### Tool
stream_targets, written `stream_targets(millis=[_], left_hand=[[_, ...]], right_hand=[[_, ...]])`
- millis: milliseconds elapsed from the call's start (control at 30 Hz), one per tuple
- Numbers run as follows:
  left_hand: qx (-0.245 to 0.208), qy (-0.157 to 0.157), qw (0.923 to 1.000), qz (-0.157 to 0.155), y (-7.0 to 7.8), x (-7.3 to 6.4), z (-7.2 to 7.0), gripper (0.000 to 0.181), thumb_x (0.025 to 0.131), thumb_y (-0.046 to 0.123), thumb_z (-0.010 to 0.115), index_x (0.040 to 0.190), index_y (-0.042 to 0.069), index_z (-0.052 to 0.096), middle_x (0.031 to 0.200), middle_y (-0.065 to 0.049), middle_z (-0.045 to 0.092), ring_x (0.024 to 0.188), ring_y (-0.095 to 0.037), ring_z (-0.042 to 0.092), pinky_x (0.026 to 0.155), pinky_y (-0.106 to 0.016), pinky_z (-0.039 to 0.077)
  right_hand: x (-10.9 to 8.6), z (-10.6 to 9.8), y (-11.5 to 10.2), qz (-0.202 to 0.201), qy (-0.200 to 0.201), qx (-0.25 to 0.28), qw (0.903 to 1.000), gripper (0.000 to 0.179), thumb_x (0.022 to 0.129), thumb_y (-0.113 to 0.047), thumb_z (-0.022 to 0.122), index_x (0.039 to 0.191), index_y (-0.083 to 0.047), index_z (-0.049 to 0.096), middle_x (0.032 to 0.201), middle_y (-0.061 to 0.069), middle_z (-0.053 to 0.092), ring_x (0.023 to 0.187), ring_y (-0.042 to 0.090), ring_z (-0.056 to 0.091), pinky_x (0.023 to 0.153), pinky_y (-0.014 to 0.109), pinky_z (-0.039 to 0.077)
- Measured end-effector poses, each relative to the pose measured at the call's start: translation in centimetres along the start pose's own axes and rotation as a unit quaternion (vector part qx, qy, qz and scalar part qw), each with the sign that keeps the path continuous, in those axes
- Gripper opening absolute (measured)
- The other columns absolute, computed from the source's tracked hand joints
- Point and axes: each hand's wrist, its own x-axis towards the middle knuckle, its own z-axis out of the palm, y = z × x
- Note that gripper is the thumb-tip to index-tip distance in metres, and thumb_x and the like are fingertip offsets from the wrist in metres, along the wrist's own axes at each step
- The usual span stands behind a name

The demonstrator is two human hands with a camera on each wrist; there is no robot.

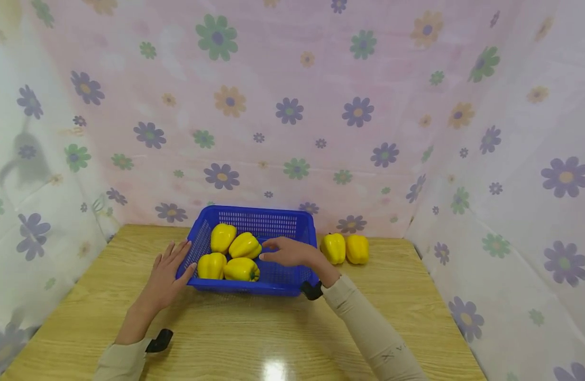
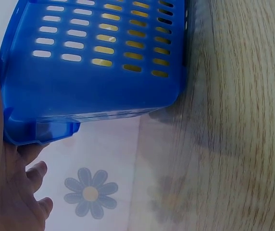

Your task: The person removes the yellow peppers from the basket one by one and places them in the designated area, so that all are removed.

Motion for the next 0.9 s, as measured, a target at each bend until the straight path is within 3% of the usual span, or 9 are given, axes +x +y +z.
stream_targets(millis=[300,567,900], left_hand=[[0.007,0.001,1.0000,0.000,0.1,-0.1,-0.1,0.064,0.106,0.036,0.049,0.159,0.003,0.032,0.165,-0.021,0.029,0.154,-0.046,0.012,0.119,-0.071,0.007],[0.009,0.007,0.9999,0.000,0.1,0.0,0.1,0.063,0.107,0.035,0.049,0.159,0.004,0.033,0.165,-0.019,0.030,0.154,-0.047,0.014,0.119,-0.071,0.008],[0.005,0.006,1.0000,0.002,-0.1,0.0,0.1,0.064,0.106,0.037,0.049,0.158,0.002,0.034,0.164,-0.020,0.030,0.153,-0.048,0.015,0.119,-0.072,0.007]], right_hand=[[3.9,0.5,0.8,0.035,-0.037,-0.003,0.9987,0.057,0.106,-0.034,0.052,0.150,0.001,0.047,0.153,0.021,0.048,0.139,0.037,0.048,0.114,0.053,0.041],[6.2,0.6,2.0,0.094,-0.061,0.080,0.9905,0.055,0.107,-0.032,0.051,0.153,-0.003,0.044,0.158,0.019,0.042,0.144,0.041,0.041,0.113,0.059,0.039],[7.8,0.4,2.6,0.119,-0.069,0.114,0.9840,0.058,0.107,-0.032,0.050,0.158,-0.008,0.036,0.161,0.020,0.036,0.143,0.047,0.040,0.112,0.061,0.040]])
